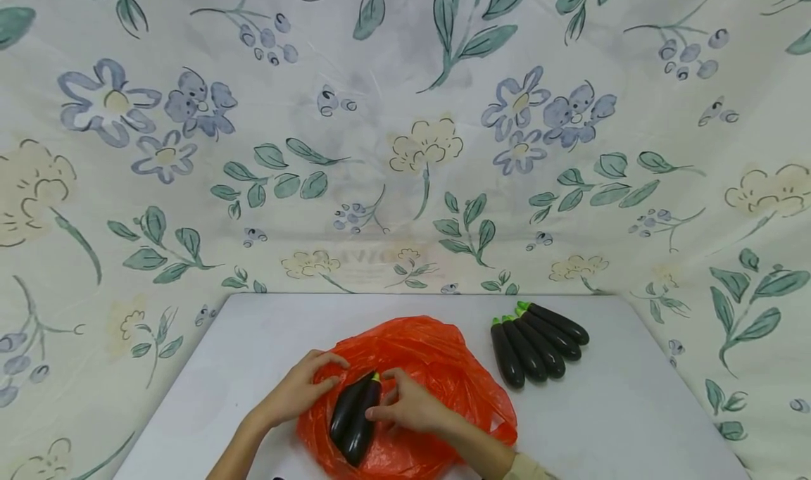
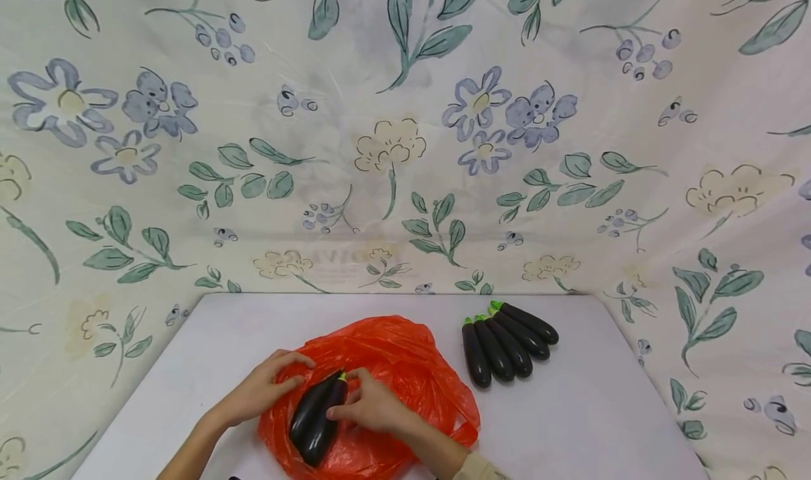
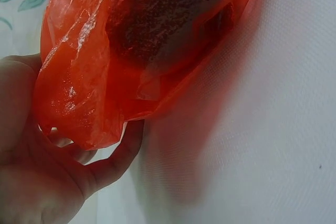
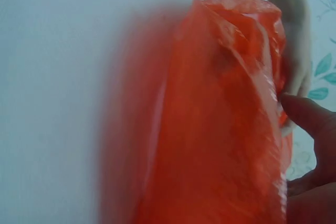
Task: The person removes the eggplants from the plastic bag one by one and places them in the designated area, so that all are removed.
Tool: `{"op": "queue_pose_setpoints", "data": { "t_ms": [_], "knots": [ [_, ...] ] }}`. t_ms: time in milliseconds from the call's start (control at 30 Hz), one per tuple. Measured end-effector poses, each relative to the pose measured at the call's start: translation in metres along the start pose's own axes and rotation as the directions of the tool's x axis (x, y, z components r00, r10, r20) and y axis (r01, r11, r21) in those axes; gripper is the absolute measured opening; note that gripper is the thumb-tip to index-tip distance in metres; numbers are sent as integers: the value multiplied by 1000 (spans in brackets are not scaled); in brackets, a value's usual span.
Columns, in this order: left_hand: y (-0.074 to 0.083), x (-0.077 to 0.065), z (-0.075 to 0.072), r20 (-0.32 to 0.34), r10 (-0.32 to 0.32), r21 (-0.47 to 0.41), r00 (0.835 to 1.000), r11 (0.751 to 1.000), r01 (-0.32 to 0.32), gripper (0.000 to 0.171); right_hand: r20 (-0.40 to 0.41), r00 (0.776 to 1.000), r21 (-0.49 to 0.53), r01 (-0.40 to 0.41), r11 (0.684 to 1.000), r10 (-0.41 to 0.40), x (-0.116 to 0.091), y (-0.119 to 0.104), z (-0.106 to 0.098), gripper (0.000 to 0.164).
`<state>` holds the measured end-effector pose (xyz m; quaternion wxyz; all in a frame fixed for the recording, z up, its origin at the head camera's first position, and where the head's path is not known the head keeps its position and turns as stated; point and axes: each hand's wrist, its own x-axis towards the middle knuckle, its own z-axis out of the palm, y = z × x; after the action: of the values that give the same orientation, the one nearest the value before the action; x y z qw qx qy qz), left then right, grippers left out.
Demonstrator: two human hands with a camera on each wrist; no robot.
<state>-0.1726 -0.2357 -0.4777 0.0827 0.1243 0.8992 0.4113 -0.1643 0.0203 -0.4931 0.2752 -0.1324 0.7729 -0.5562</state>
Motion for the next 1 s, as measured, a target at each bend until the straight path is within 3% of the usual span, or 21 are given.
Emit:
{"op": "queue_pose_setpoints", "data": {
  "t_ms": [133,467,700,1000],
  "knots": [
    [2,0,0,4,-1,1,1000,1000,1,19,41,999,28,-18,999,17,1,1,3,58],
    [2,3,1,2,-19,12,1000,1000,19,19,73,997,-57,-12,998,16,2,1,3,37],
    [1,4,0,0,5,19,1000,1000,-5,18,92,996,-67,8,998,-2,3,2,-1,28],
    [2,4,0,-2,-1,20,1000,1000,1,18,37,997,-47,66,997,-65,1,5,-8,22]
  ]
}}
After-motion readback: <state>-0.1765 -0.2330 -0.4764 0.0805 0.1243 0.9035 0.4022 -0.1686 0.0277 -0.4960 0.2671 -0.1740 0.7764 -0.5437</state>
